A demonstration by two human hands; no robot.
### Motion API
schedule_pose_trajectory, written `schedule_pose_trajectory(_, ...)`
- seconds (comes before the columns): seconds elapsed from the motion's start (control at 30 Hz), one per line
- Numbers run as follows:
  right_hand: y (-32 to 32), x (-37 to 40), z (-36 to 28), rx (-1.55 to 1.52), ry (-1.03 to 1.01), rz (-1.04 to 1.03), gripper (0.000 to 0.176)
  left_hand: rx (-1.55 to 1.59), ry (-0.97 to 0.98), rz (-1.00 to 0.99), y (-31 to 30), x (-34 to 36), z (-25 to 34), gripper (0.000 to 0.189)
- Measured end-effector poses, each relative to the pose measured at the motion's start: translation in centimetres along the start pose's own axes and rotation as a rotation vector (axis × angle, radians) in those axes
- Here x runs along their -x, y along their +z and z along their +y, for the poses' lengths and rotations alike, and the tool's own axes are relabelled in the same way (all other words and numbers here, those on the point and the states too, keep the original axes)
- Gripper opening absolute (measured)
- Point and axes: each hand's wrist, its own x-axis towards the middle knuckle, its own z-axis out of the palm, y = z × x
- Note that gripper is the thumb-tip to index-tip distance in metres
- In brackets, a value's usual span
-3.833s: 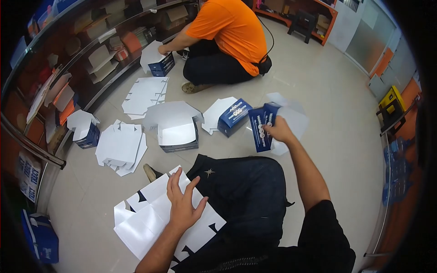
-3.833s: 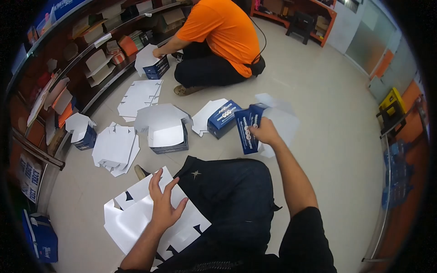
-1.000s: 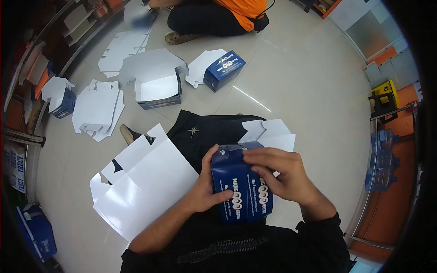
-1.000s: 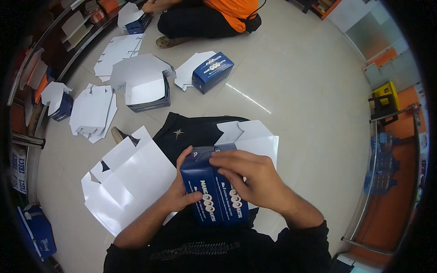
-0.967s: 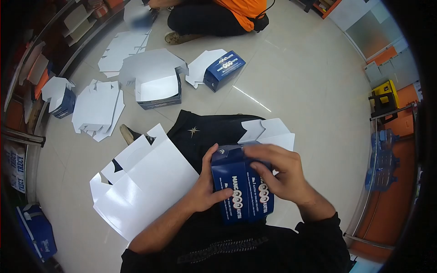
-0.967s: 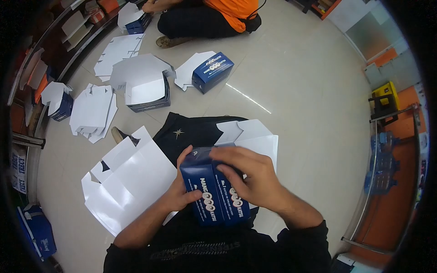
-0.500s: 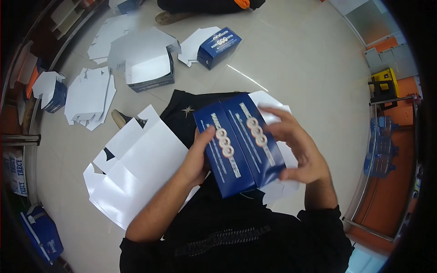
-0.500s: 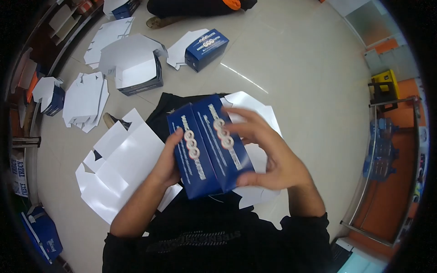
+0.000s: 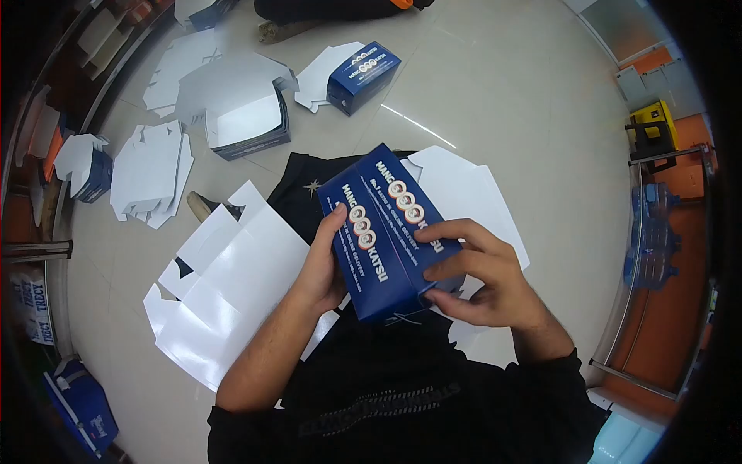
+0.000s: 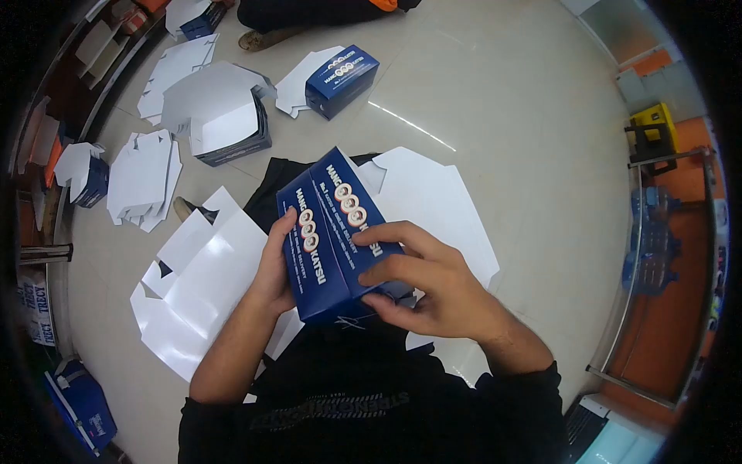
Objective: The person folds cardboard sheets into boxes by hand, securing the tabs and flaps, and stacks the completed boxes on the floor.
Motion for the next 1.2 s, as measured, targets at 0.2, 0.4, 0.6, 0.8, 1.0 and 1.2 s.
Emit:
schedule_pose_trajectory(0.2,0.2,0.2,0.0,0.016,0.035,0.02,0.014,0.002,-0.006,-0.01,-0.8,-0.3,-0.2,0.075)
schedule_pose_trajectory(0.4,0.8,0.0,-0.6,0.146,0.026,-0.015,0.013,0.024,-0.026,0.009,-0.9,-0.5,-0.2,0.073)
schedule_pose_trajectory(0.6,0.9,-0.4,-0.6,0.025,0.08,-0.025,0.014,-0.156,0.163,0.15,-1.0,-0.3,-1.2,0.067)
schedule_pose_trajectory(0.8,2.1,-0.9,0.2,-0.042,0.052,0.027,0.017,-1.322,0.858,0.016,-0.7,5.3,-0.2,0.055)
schedule_pose_trajectory(1.0,2.3,-1.6,-0.2,-0.016,0.049,0.003,0.015,-1.535,0.733,-0.025,1.2,7.0,1.5,0.037)
schedule_pose_trajectory(1.2,2.5,-1.7,-1.2,0.034,0.082,0.019,0.015,-1.517,0.719,-0.016,2.5,7.5,2.2,0.028)
